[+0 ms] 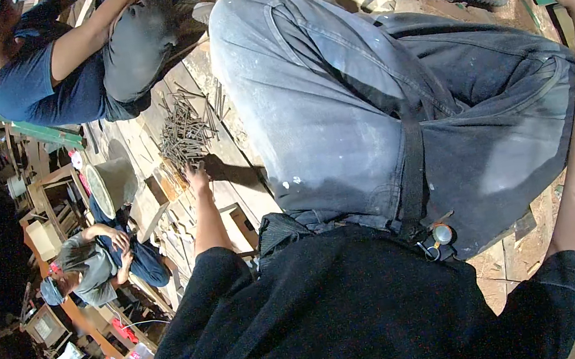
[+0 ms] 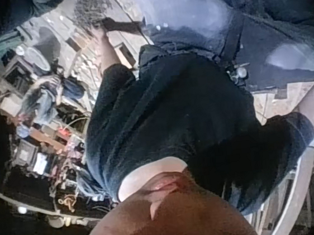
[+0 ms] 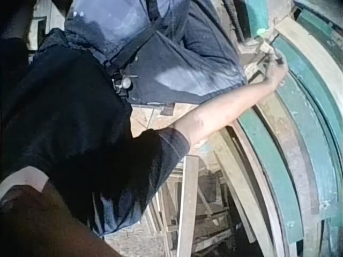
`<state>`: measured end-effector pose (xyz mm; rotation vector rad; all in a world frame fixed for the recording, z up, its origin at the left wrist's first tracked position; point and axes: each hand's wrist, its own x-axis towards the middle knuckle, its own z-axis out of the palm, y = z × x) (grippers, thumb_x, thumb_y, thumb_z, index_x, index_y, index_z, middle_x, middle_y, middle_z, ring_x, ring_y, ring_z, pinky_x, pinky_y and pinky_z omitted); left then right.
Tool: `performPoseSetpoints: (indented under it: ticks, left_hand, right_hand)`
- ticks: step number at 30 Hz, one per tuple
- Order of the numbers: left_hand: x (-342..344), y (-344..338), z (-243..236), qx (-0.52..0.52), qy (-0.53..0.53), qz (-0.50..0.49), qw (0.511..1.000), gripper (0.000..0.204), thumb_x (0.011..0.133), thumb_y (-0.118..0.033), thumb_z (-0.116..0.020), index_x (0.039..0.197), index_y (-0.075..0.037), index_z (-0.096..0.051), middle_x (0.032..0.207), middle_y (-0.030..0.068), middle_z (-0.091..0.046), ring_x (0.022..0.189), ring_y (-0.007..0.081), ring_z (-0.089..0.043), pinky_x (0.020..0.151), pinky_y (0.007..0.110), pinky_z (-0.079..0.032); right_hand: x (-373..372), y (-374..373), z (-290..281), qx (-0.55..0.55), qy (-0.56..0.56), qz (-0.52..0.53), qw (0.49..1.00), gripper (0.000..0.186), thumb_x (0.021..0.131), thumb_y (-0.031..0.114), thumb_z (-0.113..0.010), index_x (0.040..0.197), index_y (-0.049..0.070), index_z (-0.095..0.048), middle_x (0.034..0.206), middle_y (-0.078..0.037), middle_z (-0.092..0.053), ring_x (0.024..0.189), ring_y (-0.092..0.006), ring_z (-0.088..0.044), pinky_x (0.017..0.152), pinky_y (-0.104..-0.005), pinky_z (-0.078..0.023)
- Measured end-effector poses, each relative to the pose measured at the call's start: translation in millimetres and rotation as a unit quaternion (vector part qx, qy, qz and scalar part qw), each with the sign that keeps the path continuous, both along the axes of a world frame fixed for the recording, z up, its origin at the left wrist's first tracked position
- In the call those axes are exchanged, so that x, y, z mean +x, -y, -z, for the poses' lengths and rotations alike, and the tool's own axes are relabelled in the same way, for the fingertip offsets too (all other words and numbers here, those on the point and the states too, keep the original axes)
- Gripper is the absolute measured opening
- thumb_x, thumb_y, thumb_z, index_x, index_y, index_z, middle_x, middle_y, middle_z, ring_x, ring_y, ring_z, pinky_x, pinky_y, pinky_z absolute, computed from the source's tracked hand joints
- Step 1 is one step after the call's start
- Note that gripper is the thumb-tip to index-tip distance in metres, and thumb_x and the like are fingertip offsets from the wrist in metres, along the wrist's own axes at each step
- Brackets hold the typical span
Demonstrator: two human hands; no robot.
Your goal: Engaging in woodworking activities on the floor, using an axe to trim wood and handling nails.
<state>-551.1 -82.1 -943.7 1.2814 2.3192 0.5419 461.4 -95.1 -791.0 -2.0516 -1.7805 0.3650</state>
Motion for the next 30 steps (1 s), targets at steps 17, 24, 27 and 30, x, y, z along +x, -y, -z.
performPoseSetpoints:
  ticks: [17, 24, 27, 30]
  left_hand:
    - [-11.6, 62.3, -30.1, 0.154, 0.272, -0.19, 0.931, 0.027, 0.089, -0.004, -0.055, 0.116, -0.007, -0.059, 0.095, 0.0052, -0.062, 0.083, 0.014, -0.058, 0.07, 0.027, -0.048]
    - [-81.1, 40.3, -16.7, 0.337, 0.166, -0.211, 0.902, 0.04, 0.087, -0.003, -0.054, 0.127, -0.007, -0.05, 0.094, 0.0051, -0.06, 0.076, 0.0133, -0.055, 0.067, 0.026, -0.045]
    - [-51.8, 39.0, -15.9, 0.179, 0.195, -0.178, 0.948, 0.042, 0.087, -0.005, -0.054, 0.129, -0.004, -0.049, 0.101, 0.0091, -0.062, 0.085, 0.0165, -0.057, 0.075, 0.027, -0.046]
    - [-90.3, 19.5, -7.9, 0.066, -0.007, -0.091, 0.994, 0.058, 0.081, -0.016, -0.063, 0.133, 0.001, -0.044, 0.117, 0.0197, -0.059, 0.103, 0.0307, -0.057, 0.09, 0.036, -0.044]
  right_hand:
    - [-51.4, -10.5, -42.8, -0.118, 0.011, 0.072, 0.99, 0.044, 0.087, 0.046, -0.062, 0.12, 0.018, -0.058, 0.086, 0.004, -0.057, 0.062, -0.0048, -0.043, 0.048, -0.022, -0.033]
    - [-13.8, -7.1, -13.0, -0.095, 0.039, 0.099, 0.99, 0.051, 0.087, 0.048, -0.061, 0.125, 0.014, -0.057, 0.112, -0.008, -0.053, 0.094, -0.0187, -0.055, 0.079, -0.0311, -0.045]
    - [-25.4, -12.8, -25.6, -0.205, 0.048, 0.129, 0.969, 0.053, 0.087, 0.046, -0.062, 0.128, 0.014, -0.055, 0.112, -0.009, -0.052, 0.101, -0.0184, -0.054, 0.087, -0.0316, -0.043]
    - [8.9, -0.8, -6.9, -0.075, 0.053, 0.062, 0.994, 0.05, 0.088, 0.042, -0.063, 0.127, 0.012, -0.055, 0.116, -0.007, -0.053, 0.103, -0.0172, -0.055, 0.087, -0.0308, -0.044]
